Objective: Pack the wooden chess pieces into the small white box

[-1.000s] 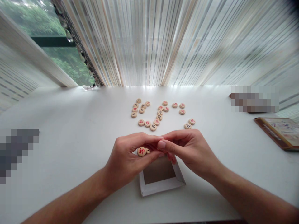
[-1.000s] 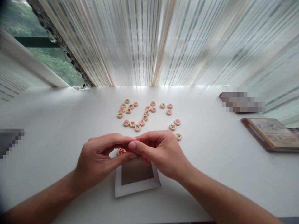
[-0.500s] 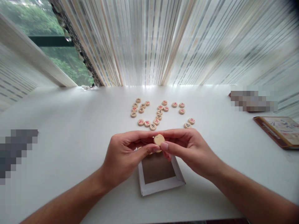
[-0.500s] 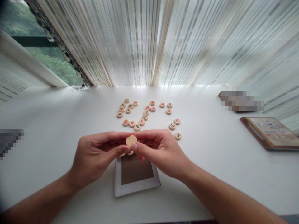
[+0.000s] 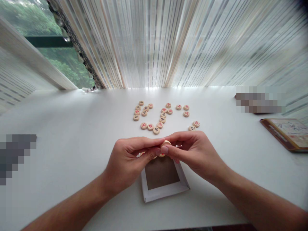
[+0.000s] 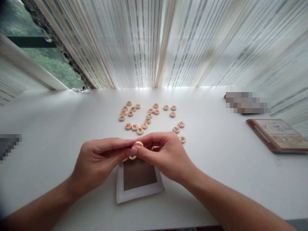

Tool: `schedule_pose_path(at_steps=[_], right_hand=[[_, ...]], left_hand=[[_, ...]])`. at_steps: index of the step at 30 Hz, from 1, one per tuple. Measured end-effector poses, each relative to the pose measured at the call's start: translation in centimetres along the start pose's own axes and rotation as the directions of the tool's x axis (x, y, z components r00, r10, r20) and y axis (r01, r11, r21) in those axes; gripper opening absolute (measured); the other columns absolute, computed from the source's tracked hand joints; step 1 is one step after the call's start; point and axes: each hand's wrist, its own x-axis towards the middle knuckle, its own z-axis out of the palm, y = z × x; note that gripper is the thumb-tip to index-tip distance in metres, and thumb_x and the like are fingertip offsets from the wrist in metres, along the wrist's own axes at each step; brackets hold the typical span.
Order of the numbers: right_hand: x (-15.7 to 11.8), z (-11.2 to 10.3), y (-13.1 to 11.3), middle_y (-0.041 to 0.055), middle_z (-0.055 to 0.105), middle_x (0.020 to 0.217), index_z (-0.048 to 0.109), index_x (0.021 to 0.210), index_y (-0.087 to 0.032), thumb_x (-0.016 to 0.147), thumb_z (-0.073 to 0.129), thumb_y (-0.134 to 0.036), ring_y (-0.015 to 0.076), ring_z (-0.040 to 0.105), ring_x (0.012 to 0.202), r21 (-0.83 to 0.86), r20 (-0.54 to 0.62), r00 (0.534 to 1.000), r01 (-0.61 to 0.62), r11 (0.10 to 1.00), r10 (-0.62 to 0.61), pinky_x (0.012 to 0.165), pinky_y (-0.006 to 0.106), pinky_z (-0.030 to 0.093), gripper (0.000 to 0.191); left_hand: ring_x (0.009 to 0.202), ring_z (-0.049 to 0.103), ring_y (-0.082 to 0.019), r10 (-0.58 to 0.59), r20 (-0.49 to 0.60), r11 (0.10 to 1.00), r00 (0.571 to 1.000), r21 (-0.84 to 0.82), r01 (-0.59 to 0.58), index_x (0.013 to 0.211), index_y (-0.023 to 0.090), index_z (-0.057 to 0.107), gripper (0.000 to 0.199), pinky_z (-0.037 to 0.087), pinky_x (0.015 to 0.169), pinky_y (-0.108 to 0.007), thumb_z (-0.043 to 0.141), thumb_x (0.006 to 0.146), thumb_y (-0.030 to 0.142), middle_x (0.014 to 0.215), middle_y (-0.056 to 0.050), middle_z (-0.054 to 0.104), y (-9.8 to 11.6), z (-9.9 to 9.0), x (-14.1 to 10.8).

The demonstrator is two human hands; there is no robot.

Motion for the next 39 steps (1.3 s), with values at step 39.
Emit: schedule_pose_path(at_steps=[39], right_hand=[[-0.73,-0.17,-0.11,0.0001,0.083,0.077,0.090,0.103,-0.027,0.084,0.092,-0.024,0.0117,0.074,0.070,-0.220,-0.001,0.989,0.142,0.965,-0.146,0.063,0.016,0.056,0.019]], left_hand=[[0.091,0.085,-0.014,-0.086,0.053,0.983,0.995,-0.157,0.093,0.110,0.029,0.087,0.037,0.068,0.085,-0.014,0.082,0.087,0.001,0.104,0.003,0.088,0.34,0.13,-0.20]])
